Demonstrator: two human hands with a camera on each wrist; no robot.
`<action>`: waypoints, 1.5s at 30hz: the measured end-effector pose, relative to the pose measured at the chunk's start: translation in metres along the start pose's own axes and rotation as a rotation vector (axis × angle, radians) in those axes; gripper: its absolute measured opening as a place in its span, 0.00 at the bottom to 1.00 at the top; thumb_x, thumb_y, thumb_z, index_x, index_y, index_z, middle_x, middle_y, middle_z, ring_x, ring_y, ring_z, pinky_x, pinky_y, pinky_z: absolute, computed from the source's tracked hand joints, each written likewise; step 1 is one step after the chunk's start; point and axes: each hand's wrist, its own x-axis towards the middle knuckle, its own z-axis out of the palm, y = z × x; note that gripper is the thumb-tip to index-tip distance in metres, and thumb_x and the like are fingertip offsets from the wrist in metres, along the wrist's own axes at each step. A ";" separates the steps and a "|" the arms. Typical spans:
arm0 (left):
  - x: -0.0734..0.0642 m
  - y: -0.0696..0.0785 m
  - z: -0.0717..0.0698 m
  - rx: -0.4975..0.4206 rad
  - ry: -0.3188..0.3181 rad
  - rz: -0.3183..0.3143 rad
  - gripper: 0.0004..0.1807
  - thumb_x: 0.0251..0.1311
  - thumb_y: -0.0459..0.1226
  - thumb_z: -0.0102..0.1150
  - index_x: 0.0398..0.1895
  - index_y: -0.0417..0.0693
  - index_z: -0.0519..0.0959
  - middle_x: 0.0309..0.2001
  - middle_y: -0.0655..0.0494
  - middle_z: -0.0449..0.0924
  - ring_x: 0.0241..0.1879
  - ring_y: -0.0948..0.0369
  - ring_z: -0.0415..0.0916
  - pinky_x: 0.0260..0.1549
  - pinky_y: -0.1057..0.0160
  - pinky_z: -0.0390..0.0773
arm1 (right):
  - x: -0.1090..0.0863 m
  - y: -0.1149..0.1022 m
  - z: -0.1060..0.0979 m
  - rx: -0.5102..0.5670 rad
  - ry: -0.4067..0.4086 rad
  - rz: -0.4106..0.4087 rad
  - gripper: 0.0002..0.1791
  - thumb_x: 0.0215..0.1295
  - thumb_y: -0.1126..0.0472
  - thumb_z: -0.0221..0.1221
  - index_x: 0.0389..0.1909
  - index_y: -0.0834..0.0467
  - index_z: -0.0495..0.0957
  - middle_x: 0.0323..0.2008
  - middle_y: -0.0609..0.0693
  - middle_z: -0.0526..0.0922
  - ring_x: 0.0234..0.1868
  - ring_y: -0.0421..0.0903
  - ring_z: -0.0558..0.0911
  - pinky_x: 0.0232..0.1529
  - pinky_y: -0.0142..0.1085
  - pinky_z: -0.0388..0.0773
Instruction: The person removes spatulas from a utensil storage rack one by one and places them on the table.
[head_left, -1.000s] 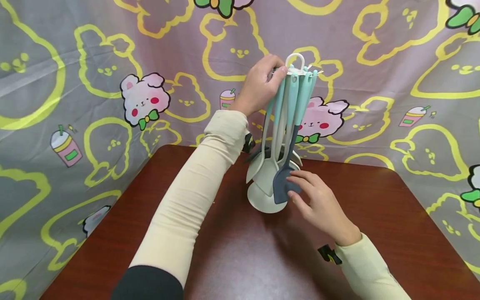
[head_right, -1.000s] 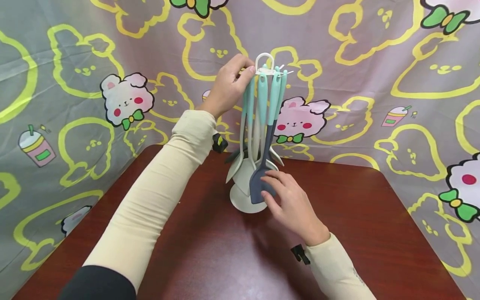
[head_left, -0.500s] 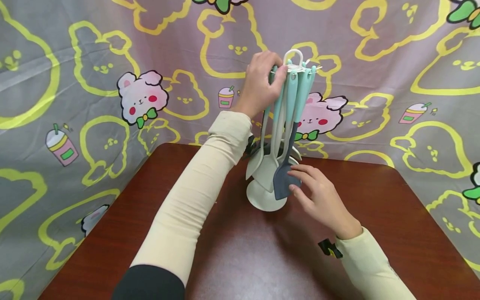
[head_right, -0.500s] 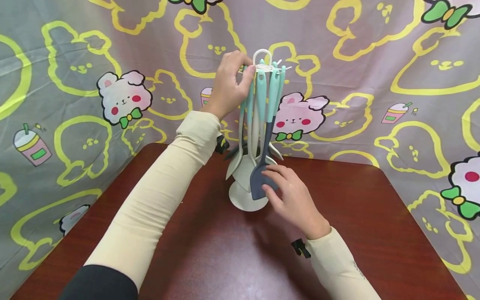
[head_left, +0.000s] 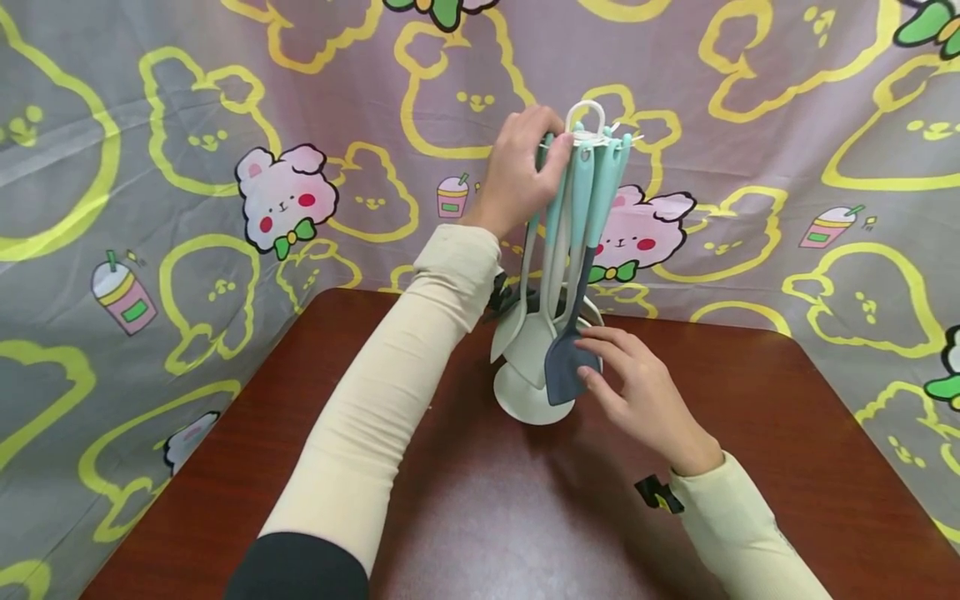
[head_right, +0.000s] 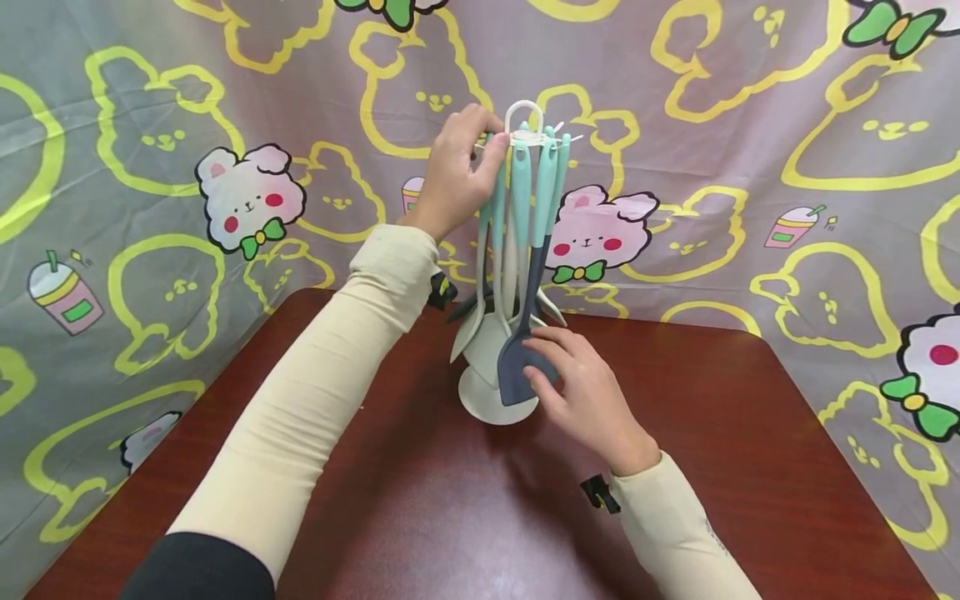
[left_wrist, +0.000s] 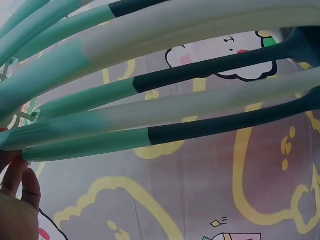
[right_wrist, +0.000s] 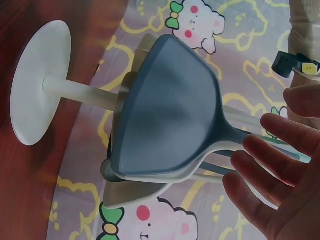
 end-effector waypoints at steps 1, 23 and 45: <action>0.000 0.000 0.000 0.003 -0.003 0.001 0.10 0.69 0.38 0.47 0.38 0.41 0.76 0.39 0.51 0.75 0.45 0.54 0.67 0.51 0.68 0.64 | 0.000 0.000 0.000 -0.001 0.002 -0.001 0.19 0.59 0.65 0.67 0.52 0.60 0.82 0.57 0.54 0.81 0.58 0.50 0.78 0.48 0.45 0.79; -0.001 0.003 -0.002 0.041 -0.020 -0.022 0.11 0.70 0.40 0.47 0.40 0.43 0.76 0.42 0.52 0.76 0.46 0.56 0.68 0.52 0.69 0.63 | 0.031 -0.003 -0.019 0.034 0.060 0.025 0.19 0.61 0.66 0.65 0.54 0.61 0.81 0.56 0.55 0.82 0.59 0.52 0.79 0.59 0.51 0.77; -0.002 0.002 0.000 0.025 0.004 -0.052 0.11 0.70 0.40 0.47 0.40 0.43 0.77 0.41 0.53 0.76 0.43 0.58 0.67 0.50 0.69 0.64 | 0.064 -0.002 -0.012 0.132 0.236 0.169 0.19 0.66 0.66 0.59 0.57 0.63 0.77 0.51 0.59 0.83 0.45 0.55 0.85 0.43 0.53 0.84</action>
